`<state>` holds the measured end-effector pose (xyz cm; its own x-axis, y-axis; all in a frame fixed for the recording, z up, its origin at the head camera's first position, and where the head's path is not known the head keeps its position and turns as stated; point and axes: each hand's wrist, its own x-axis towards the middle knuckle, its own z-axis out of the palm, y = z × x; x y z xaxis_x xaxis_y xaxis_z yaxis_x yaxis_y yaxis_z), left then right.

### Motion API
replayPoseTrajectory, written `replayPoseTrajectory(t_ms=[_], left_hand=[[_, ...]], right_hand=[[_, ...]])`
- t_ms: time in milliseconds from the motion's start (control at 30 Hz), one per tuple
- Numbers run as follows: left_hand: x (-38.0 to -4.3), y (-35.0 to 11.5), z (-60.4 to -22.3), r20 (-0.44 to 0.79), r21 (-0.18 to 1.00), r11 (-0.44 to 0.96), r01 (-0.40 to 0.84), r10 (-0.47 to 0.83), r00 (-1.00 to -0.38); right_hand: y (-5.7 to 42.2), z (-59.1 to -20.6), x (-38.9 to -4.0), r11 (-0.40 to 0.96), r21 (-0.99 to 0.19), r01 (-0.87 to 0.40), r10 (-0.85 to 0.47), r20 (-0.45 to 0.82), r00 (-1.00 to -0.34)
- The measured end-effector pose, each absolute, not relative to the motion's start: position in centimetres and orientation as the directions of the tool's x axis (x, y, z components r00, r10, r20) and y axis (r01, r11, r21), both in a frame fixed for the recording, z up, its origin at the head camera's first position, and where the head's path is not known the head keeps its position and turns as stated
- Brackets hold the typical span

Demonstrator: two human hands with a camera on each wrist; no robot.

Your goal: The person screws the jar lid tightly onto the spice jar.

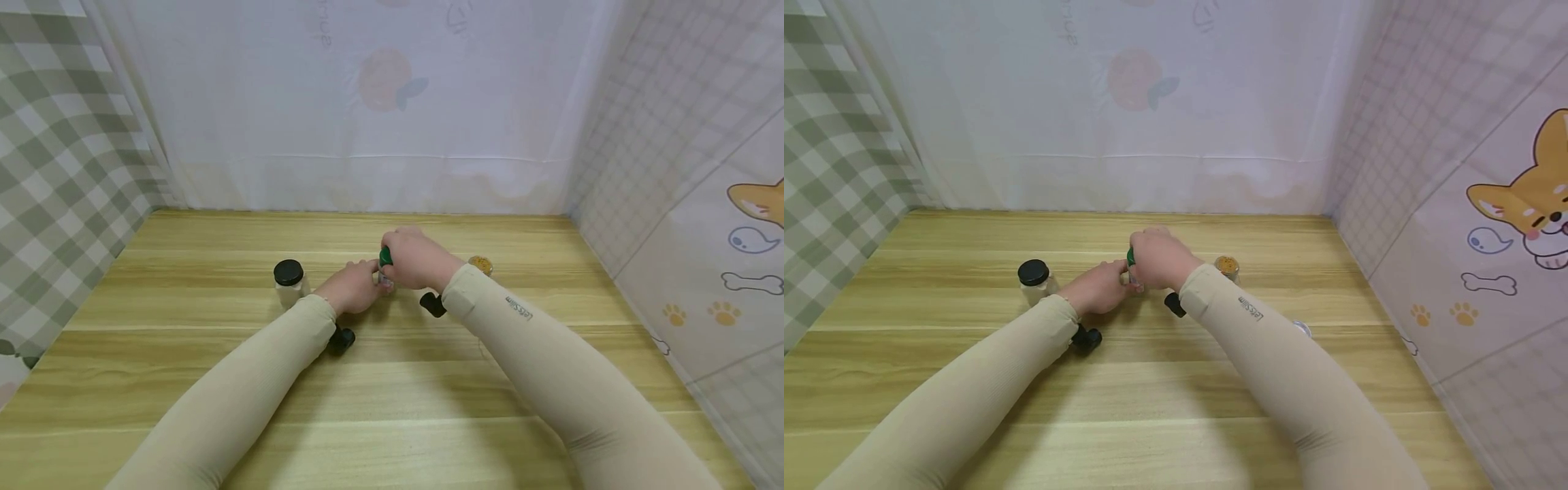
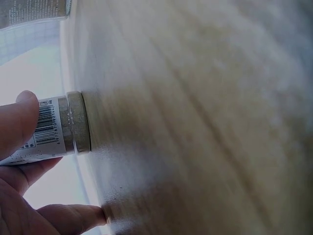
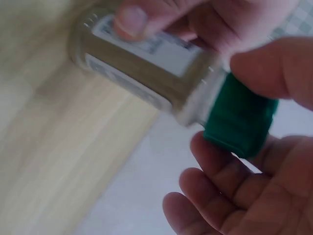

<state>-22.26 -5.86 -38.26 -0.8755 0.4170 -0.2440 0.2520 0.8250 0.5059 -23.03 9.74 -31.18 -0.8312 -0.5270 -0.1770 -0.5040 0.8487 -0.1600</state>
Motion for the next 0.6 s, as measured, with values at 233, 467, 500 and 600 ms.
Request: replayPoseTrajectory(t_ms=[233, 467, 500, 600], left_hand=[[-22.2, -5.9, -38.3, -0.235, 0.515, 0.82, 0.25, 0.415, -0.879], [-22.2, -5.9, -38.2, -0.245, 0.519, 0.819, 0.244, 0.416, -0.876], [-22.2, -5.9, -38.3, -0.245, 0.517, 0.82, 0.246, 0.417, -0.875], [-22.3, -5.9, -38.3, -0.244, 0.518, 0.819, 0.246, 0.417, -0.876]], right_hand=[[10.0, -32.4, -22.8, 0.848, -0.295, -0.44, -0.489, -0.115, -0.865], [10.4, -33.6, -22.5, 0.812, -0.472, -0.344, -0.422, -0.066, -0.904], [10.4, -33.6, -22.4, 0.806, -0.49, -0.332, -0.415, -0.067, -0.907], [10.6, -33.8, -22.2, 0.785, -0.534, -0.314, -0.407, -0.063, -0.911]])
